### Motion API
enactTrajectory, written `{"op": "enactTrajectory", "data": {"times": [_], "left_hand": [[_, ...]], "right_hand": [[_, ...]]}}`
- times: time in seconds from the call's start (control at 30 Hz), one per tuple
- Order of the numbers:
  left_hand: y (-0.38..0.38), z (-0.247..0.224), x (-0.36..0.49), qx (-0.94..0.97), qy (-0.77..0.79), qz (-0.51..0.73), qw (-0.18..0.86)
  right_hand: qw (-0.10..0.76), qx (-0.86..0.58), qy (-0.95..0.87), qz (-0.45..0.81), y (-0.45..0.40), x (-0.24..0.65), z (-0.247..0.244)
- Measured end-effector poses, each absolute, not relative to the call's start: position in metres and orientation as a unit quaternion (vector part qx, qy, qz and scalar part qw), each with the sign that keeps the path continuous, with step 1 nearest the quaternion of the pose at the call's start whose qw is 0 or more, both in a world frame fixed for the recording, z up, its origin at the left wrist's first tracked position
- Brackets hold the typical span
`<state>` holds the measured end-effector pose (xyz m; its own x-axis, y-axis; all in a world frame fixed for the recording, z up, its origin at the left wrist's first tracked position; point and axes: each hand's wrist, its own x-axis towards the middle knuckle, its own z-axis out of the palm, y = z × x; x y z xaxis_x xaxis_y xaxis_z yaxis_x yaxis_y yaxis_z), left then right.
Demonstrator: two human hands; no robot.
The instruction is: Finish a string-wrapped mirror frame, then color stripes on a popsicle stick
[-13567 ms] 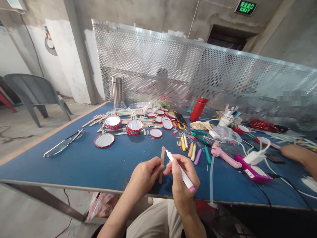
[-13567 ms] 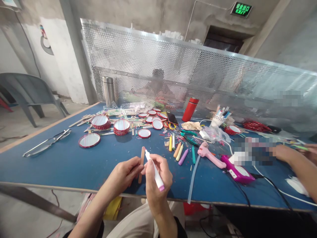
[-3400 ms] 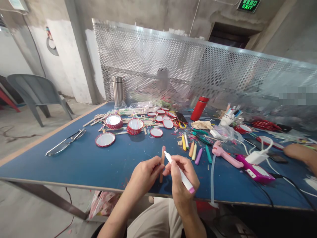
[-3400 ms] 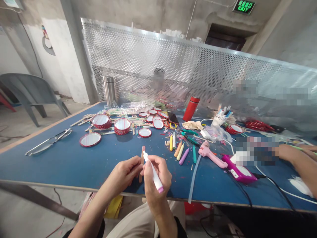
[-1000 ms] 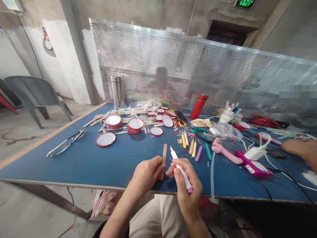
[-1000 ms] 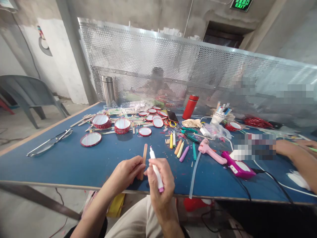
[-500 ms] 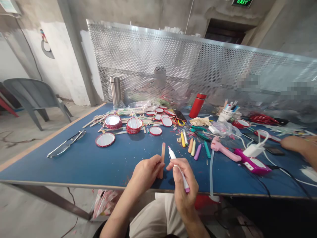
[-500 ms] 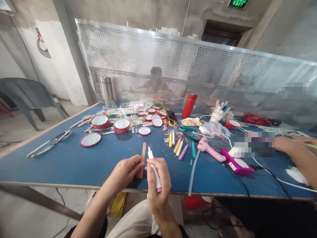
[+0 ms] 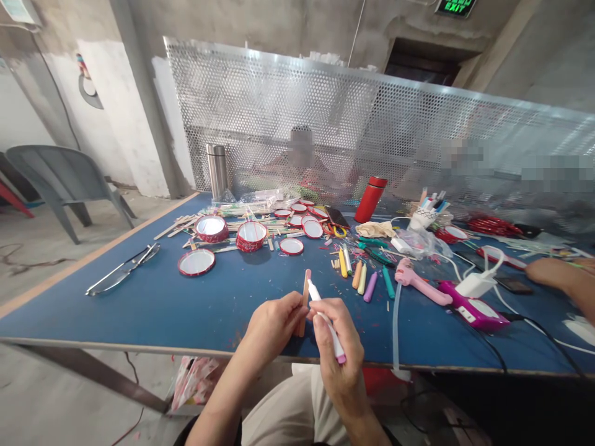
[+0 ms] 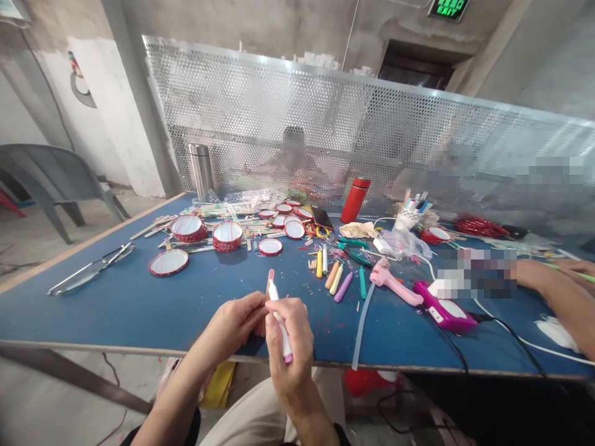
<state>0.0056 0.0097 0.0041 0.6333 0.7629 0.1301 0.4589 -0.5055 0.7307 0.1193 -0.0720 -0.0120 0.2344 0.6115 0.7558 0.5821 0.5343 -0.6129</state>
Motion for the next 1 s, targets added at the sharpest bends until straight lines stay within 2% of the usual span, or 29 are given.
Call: {"op": "enactTrajectory", "data": {"times": [0.43,0.7,1.0], "left_hand": [[0.0089,0.0035,0.0045,0.834,0.359,0.231,0.348],[0.0077,0.0036,0.0034,0.837,0.355,0.232,0.346],[0.0083,0.0039,0.0056,0.834,0.357,0.232,0.351]], "right_hand": [[0.62,-0.48,-0.621,0.013,-0.0708,0.1187,-0.0105],[0.649,-0.492,-0.581,0.003,-0.0725,0.1182,-0.015],[0.628,-0.484,-0.61,0.006,-0.0716,0.1187,-0.0105]]}}
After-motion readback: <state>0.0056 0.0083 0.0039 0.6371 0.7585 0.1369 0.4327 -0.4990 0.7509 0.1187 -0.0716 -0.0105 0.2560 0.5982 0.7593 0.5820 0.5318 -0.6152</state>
